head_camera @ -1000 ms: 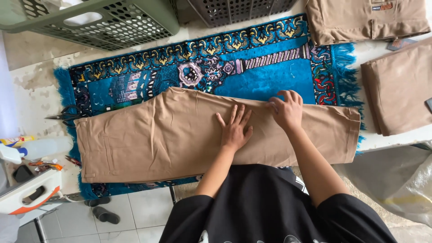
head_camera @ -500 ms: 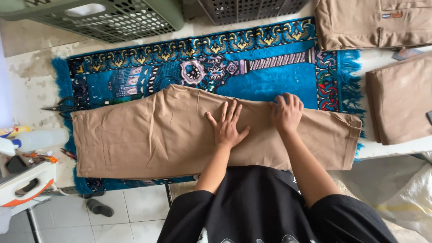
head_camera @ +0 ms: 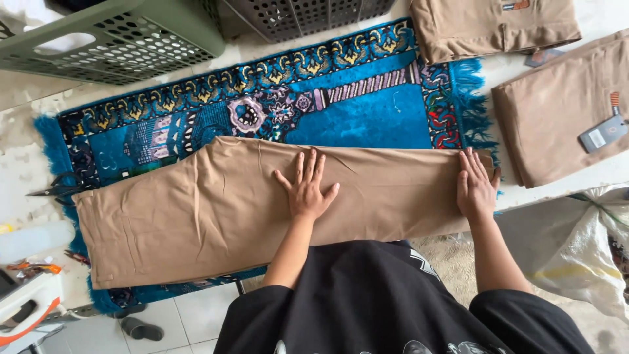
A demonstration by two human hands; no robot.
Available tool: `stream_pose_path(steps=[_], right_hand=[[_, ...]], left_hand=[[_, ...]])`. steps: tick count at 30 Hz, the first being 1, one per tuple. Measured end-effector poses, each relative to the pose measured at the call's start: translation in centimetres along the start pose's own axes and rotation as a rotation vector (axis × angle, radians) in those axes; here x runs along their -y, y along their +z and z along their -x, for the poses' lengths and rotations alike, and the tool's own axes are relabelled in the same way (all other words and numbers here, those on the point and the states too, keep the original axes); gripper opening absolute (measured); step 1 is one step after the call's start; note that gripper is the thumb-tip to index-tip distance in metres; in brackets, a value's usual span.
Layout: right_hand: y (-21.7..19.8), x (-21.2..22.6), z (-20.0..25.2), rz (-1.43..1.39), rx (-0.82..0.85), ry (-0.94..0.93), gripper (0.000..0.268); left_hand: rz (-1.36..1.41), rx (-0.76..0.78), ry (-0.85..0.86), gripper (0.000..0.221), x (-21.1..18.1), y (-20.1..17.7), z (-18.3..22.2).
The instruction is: A person irons a pair of tan pants on a patterned mat and then folds them neatly.
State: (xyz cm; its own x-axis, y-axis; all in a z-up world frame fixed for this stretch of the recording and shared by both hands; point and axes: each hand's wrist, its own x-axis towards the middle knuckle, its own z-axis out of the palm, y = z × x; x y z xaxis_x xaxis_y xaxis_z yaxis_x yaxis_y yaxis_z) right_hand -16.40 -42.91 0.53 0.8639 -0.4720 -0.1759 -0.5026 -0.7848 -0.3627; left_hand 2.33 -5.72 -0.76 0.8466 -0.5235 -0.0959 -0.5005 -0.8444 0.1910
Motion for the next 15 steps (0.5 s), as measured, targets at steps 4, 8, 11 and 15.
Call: stream_pose_path(steps=[4,8,11,15], right_hand=[[2.6,-6.3,-3.2,-0.052,-0.607,-0.214,0.033],[-0.6,-6.6,-3.7,0.21,-0.355,-0.027,0.033],[-2.3,-5.5,-4.9,0.159,-0.167,0.126,0.02],[-0.4,-7.5,-5.1,0.319,-0.2,0.159,0.011]], left_hand=[[0.005,0.002,-0.003,0.084,0.0,-0.2,-0.2],[0.024,0.044,-0.011,0.085,-0.2,-0.6,-0.1],[0.034,0.032,-0.008,0.086,-0.1,-0.7,-0.2],[0.04,-0.022,0.011,0.083,0.0,-0.3,0.0]])
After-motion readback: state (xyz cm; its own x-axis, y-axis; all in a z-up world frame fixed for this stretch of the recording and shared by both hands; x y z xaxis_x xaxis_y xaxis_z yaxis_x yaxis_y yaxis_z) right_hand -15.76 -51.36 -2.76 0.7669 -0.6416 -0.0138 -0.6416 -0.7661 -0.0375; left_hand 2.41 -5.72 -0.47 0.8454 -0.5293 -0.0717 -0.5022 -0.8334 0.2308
